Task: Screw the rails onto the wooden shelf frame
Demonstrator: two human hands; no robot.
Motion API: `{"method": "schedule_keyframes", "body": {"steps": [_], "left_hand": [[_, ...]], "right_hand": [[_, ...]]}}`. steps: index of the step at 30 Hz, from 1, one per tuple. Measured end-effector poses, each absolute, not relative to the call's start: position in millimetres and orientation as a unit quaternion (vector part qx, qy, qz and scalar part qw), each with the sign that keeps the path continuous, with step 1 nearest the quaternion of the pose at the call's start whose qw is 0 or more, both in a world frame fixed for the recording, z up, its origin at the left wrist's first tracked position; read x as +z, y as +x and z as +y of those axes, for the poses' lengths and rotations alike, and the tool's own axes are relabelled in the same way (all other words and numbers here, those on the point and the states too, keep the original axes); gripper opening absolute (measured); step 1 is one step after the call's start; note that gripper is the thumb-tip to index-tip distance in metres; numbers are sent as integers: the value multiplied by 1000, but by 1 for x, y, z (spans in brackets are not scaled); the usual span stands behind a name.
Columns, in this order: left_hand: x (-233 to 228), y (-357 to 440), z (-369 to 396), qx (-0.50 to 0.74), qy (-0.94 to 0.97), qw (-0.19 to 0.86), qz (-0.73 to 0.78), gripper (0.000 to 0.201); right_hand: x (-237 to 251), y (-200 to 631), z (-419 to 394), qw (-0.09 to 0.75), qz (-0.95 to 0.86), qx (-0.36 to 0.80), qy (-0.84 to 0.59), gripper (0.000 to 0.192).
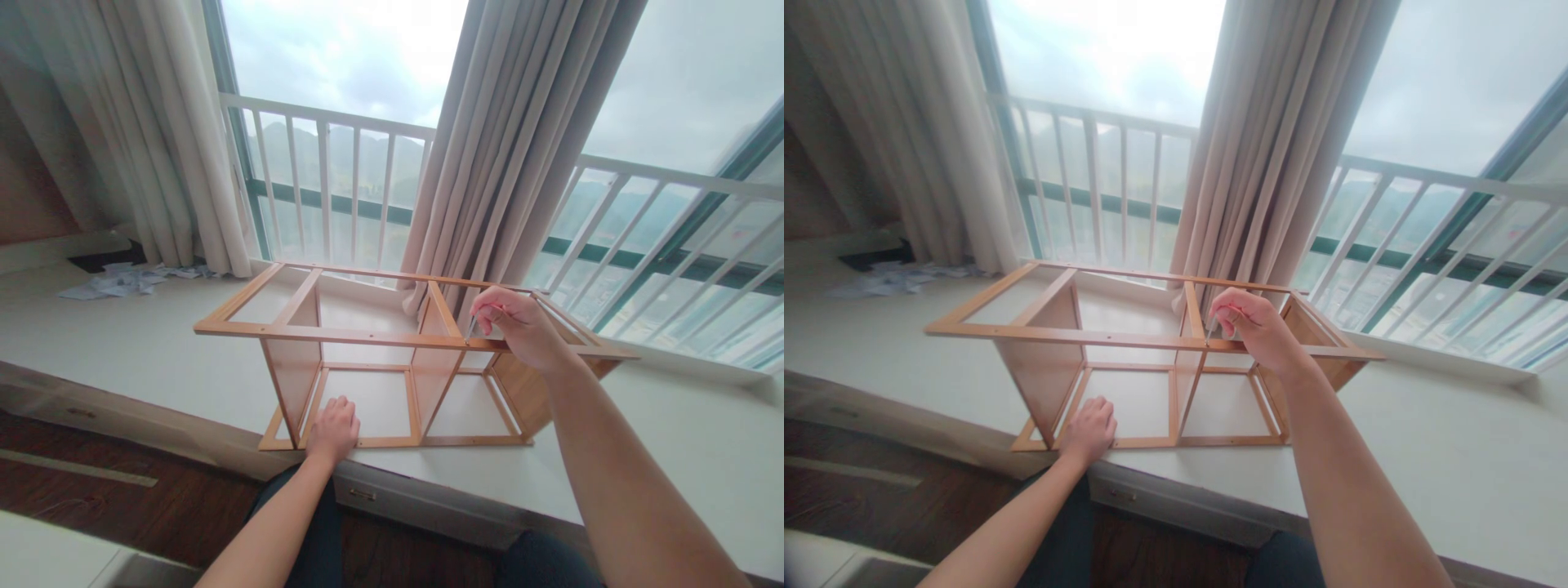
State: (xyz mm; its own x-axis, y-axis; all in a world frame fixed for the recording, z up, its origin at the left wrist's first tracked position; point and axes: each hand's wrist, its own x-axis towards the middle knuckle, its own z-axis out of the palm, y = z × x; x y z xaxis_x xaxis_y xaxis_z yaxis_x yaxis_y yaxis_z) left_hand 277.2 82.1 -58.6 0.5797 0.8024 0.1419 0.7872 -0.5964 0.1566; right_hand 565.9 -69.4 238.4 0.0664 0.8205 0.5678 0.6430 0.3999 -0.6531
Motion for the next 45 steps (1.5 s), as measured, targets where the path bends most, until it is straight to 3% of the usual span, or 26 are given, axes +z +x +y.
{"method": "schedule_keyframes", "body": {"steps": [24, 37, 45], "left_hand": [[-59, 278, 82, 101, 890, 36, 443, 21], [-59, 278, 83, 100, 890, 30, 444, 21], [-64, 277, 85, 106, 890, 25, 442, 21]], "right_hand": [[235, 567, -72, 507, -678, 80, -526, 26], [236, 565, -71, 528, -668, 144, -504, 21], [235, 563, -71, 552, -631, 149, -525, 31]]}}
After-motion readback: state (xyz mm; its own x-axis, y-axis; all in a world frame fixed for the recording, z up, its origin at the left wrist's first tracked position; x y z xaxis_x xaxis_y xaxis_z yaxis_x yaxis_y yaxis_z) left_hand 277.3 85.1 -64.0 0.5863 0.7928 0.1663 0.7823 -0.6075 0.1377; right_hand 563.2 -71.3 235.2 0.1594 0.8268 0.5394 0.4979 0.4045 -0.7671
